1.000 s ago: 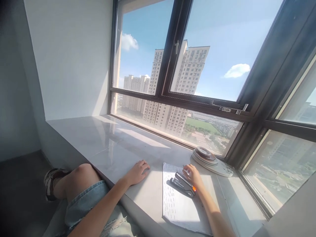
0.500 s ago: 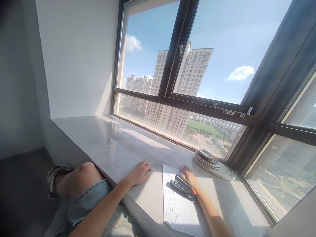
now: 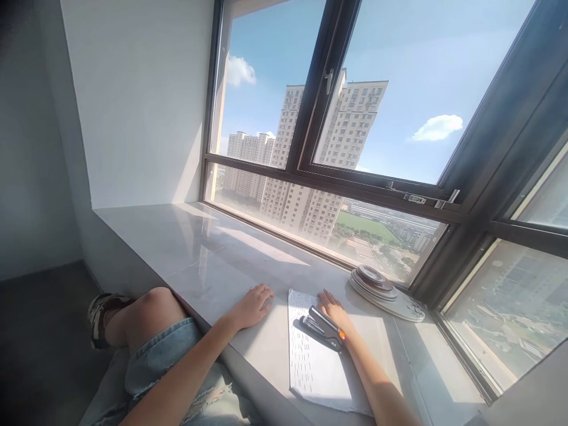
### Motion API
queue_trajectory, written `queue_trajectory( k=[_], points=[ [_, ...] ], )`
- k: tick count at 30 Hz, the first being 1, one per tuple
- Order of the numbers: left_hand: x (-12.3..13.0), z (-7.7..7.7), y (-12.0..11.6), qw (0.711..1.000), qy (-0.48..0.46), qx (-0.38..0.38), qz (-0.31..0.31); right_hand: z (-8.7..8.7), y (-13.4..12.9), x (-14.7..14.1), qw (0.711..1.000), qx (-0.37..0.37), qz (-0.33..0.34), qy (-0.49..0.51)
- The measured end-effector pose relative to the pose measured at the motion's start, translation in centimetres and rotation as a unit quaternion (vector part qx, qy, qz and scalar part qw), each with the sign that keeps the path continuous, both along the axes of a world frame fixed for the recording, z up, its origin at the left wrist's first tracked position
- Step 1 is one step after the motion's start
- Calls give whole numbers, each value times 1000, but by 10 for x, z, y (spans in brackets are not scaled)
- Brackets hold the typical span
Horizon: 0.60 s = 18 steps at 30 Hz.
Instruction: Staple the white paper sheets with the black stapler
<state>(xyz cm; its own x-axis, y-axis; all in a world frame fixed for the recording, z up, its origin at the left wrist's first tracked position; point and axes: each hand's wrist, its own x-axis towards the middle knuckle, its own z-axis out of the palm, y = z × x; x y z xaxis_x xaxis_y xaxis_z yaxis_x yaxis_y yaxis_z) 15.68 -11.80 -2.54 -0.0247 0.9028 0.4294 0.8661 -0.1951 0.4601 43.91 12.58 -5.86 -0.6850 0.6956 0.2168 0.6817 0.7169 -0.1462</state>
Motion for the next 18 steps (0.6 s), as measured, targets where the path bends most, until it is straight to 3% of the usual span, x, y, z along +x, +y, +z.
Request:
queue_trajectory(
  k=[3,6,10,12,15,18],
  points=[
    [-1,6,1,996,-39,43,64,5,-8,-25,1000,-21,17,15],
    [-4,16,-1,976,-105,132,136,15,-21,-58,998,-54,16,7],
    [-7,28,-11,905,-194,288,244,26,-40,-110,995,-80,57,-8],
    [-8,31,-17,872,-213,330,293,29,-49,-139,993,-81,82,-4],
    [-9,33,-23,845,-223,366,320,32,-61,-180,991,-80,110,-1],
    [-11,33,-24,822,-224,423,309,33,-74,-211,989,-82,123,-5]
  ],
)
